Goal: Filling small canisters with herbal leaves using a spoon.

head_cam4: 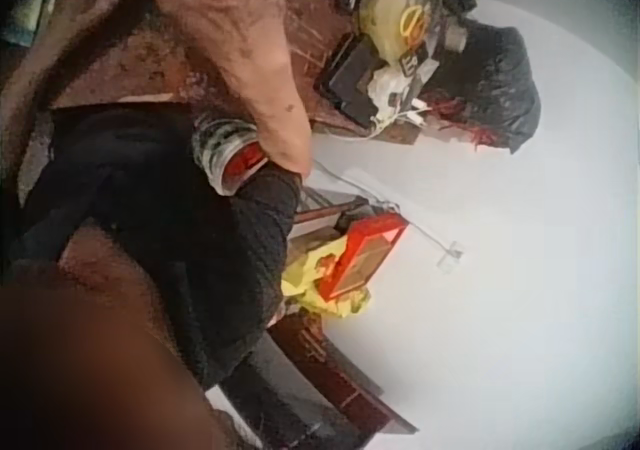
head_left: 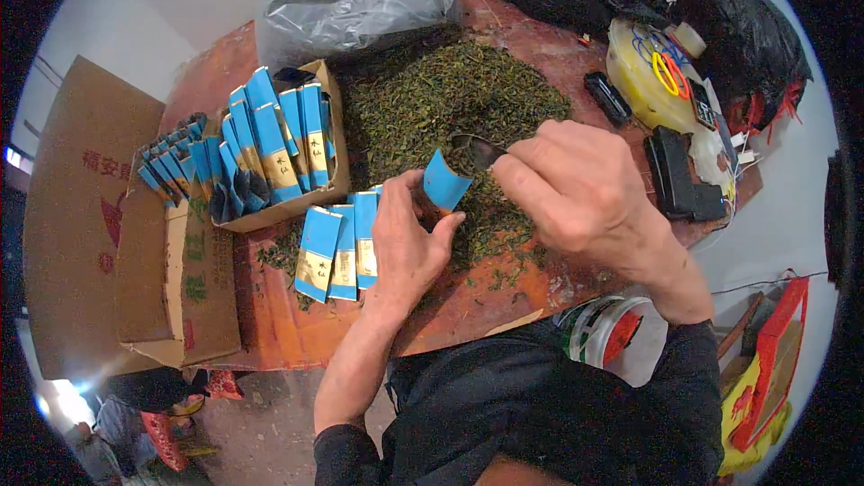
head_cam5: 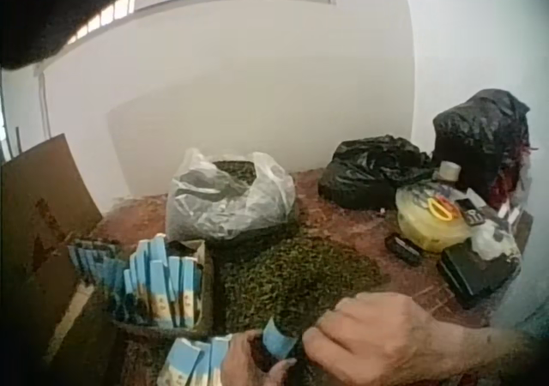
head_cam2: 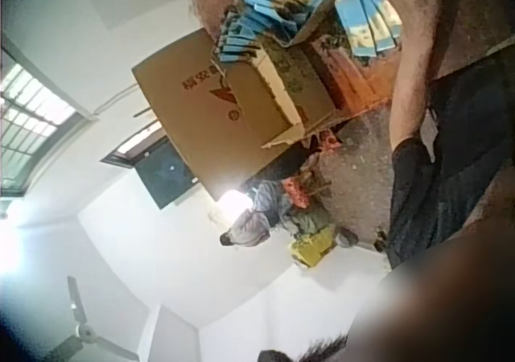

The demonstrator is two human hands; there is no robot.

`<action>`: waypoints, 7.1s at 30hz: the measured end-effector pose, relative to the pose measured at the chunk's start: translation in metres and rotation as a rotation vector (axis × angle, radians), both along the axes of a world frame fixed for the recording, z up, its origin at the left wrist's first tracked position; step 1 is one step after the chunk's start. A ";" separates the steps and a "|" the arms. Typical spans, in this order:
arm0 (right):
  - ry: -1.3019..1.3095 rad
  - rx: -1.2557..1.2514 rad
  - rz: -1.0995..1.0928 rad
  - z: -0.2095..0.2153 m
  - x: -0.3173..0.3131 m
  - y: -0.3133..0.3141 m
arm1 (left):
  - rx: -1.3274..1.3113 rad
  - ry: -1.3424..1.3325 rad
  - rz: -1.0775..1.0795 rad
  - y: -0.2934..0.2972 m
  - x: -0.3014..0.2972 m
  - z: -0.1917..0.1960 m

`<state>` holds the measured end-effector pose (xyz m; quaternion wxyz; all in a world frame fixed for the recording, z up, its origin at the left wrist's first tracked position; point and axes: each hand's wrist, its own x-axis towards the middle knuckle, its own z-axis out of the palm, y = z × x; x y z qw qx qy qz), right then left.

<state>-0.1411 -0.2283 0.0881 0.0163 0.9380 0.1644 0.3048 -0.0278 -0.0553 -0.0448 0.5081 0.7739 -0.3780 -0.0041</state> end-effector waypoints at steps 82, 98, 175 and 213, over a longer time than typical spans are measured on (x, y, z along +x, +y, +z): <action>-0.123 0.707 -0.409 -0.168 -0.020 -0.069 | -0.156 -0.052 0.308 0.163 0.068 0.136; -0.092 0.733 -0.440 -0.180 -0.019 -0.075 | 0.536 -0.057 0.714 0.281 0.265 0.090; -0.134 0.760 -0.350 -0.166 -0.019 -0.061 | 0.689 -0.285 0.228 0.129 0.043 0.027; 0.335 0.781 -0.321 -0.059 -0.073 -0.003 | 0.155 -0.256 0.072 0.101 0.008 0.043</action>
